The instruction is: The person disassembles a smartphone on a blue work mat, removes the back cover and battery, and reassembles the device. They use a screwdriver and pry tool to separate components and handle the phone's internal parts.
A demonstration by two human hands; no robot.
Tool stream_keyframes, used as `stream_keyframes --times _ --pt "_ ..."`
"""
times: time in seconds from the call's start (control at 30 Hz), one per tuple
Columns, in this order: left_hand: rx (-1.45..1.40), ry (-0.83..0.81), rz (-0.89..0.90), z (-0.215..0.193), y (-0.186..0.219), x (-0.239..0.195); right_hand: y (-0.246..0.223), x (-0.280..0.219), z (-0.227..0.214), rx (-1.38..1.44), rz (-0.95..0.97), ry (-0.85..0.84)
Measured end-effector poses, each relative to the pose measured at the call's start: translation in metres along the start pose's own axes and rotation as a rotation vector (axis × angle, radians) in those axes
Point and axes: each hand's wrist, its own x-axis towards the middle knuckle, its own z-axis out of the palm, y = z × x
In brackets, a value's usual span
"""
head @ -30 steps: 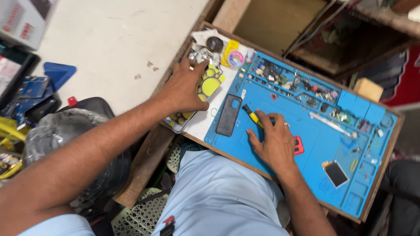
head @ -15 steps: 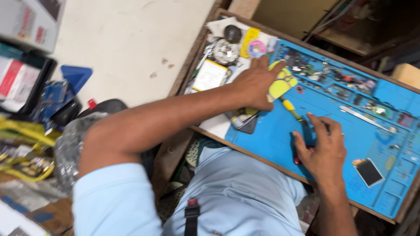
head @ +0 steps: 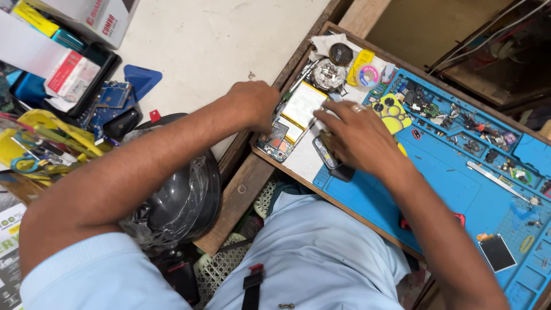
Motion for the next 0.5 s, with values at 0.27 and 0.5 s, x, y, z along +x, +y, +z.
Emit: stream_keyframes --times 0.27,0.5 --pt "-0.032 -0.057 -0.036 -0.016 -0.024 -0.012 0.02 0.084 0.008 -0.236 -0.105 -0.306" --pt "-0.046 -0.055 0.019 -0.01 -0.031 -0.008 0.013 0.104 0.0 -0.462 -0.152 -0.555"
